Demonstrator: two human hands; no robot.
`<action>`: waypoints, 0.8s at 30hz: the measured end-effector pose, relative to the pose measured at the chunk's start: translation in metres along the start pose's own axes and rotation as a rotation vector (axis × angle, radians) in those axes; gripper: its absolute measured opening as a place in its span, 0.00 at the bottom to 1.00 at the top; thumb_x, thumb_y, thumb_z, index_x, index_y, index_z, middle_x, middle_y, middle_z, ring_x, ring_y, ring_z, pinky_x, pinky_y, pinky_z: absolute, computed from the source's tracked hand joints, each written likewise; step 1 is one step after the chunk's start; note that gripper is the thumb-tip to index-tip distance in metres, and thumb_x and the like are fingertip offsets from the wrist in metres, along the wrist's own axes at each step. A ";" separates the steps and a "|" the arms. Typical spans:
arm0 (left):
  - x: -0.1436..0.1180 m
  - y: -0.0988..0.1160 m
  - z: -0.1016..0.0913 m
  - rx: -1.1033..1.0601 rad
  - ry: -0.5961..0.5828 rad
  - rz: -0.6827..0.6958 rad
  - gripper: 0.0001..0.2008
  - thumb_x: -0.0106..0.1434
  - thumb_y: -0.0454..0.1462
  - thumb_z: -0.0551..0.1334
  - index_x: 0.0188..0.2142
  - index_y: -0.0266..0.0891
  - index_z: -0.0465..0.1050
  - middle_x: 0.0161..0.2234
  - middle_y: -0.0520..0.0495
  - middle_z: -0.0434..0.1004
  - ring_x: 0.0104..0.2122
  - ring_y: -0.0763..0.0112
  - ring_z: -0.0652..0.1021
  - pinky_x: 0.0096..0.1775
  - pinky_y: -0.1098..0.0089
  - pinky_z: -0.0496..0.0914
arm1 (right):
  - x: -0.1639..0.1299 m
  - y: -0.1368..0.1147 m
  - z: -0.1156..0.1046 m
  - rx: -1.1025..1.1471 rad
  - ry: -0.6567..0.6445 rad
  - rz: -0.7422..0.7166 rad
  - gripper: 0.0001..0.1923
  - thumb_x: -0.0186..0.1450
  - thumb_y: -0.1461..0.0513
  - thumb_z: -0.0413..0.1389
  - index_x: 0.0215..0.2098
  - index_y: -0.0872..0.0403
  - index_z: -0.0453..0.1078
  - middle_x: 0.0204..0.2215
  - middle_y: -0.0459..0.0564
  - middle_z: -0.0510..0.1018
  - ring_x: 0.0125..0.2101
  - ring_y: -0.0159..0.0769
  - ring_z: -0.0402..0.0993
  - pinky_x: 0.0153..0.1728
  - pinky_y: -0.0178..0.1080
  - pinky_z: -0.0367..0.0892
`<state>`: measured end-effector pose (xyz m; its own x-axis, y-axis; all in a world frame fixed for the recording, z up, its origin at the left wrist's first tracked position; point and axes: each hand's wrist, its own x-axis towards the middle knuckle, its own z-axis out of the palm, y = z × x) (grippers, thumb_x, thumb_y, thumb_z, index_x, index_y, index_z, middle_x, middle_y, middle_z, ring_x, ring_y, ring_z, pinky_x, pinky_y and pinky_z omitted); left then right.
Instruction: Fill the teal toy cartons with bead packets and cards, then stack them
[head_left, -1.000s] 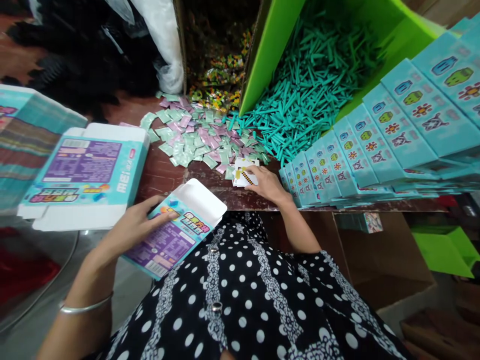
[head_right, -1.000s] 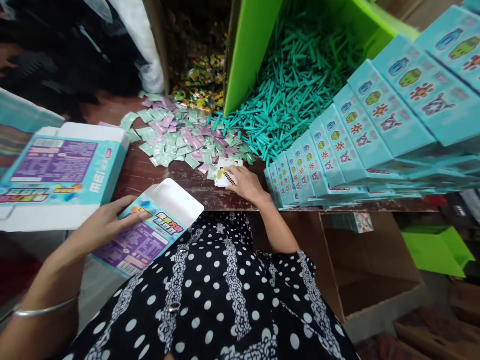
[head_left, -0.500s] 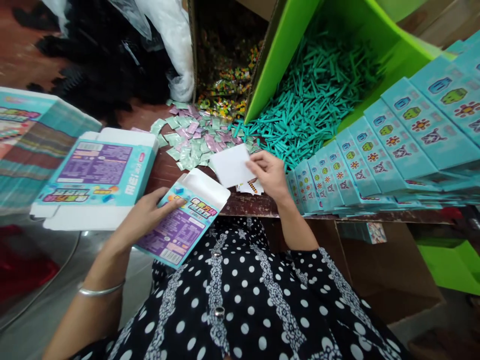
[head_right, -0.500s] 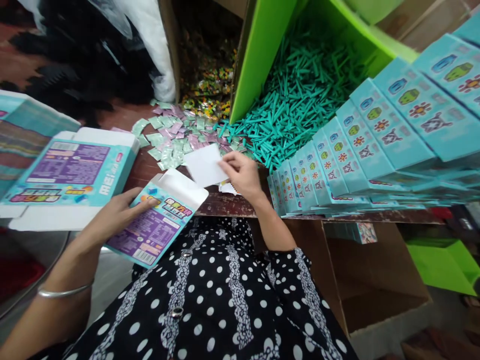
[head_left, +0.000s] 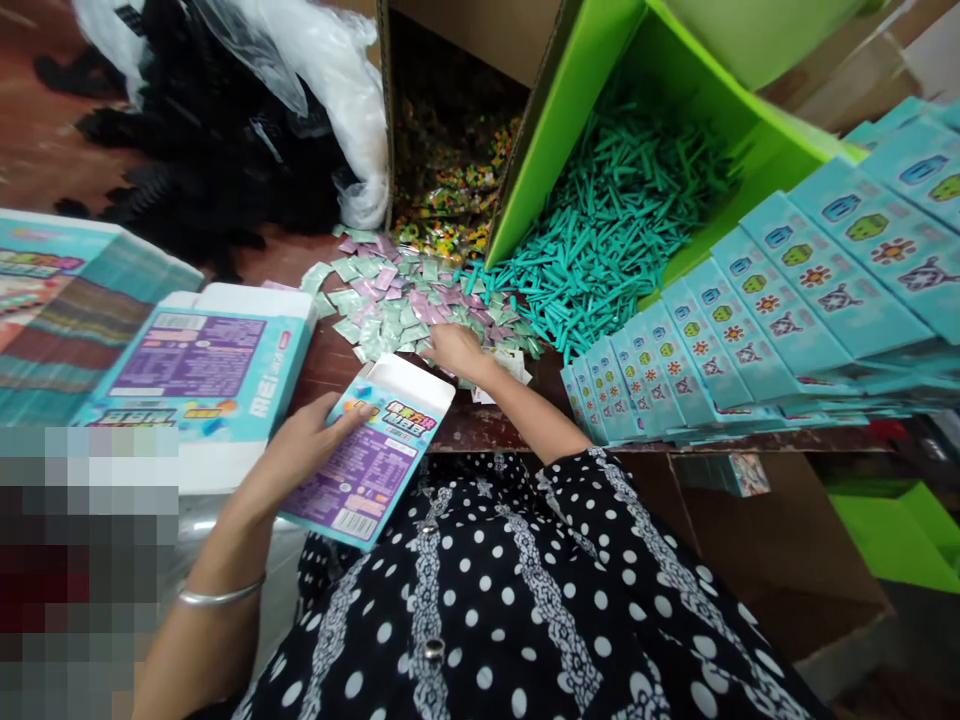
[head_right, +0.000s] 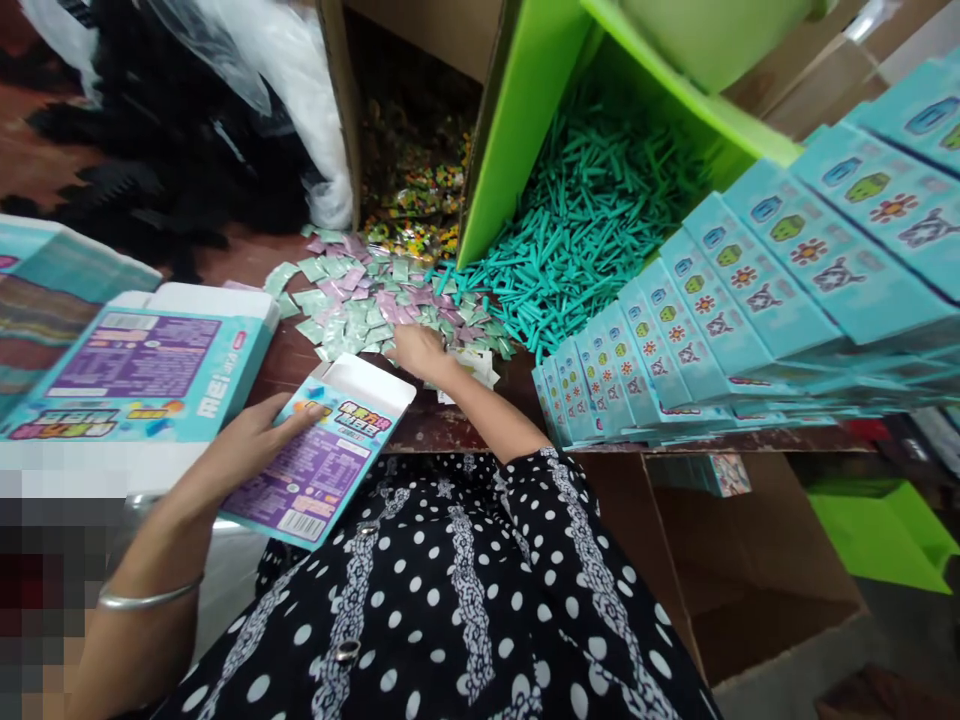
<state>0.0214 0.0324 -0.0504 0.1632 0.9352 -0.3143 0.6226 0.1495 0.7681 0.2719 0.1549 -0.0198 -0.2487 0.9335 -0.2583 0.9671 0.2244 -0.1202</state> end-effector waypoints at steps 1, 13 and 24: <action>0.002 -0.001 0.000 0.020 0.003 -0.013 0.36 0.60 0.72 0.57 0.40 0.42 0.74 0.39 0.43 0.84 0.40 0.47 0.83 0.42 0.59 0.70 | 0.003 -0.001 0.002 0.003 -0.003 -0.005 0.15 0.75 0.56 0.63 0.51 0.60 0.83 0.51 0.67 0.88 0.53 0.56 0.85 0.49 0.43 0.75; 0.009 -0.012 0.001 0.091 0.040 -0.062 0.36 0.60 0.71 0.54 0.42 0.43 0.74 0.44 0.38 0.85 0.45 0.41 0.84 0.45 0.56 0.72 | -0.010 -0.015 0.007 0.044 0.034 0.004 0.27 0.77 0.54 0.61 0.68 0.62 0.72 0.62 0.71 0.81 0.60 0.56 0.82 0.55 0.46 0.77; 0.006 -0.016 0.002 0.045 0.097 0.014 0.35 0.62 0.72 0.57 0.39 0.43 0.76 0.41 0.33 0.87 0.41 0.39 0.85 0.42 0.54 0.73 | 0.000 0.004 0.003 0.120 0.004 -0.058 0.08 0.68 0.62 0.68 0.45 0.55 0.81 0.45 0.55 0.89 0.48 0.46 0.86 0.41 0.37 0.72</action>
<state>0.0138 0.0354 -0.0656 0.0989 0.9640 -0.2469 0.6548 0.1238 0.7456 0.2755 0.1553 -0.0234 -0.3035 0.9212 -0.2434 0.9376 0.2434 -0.2482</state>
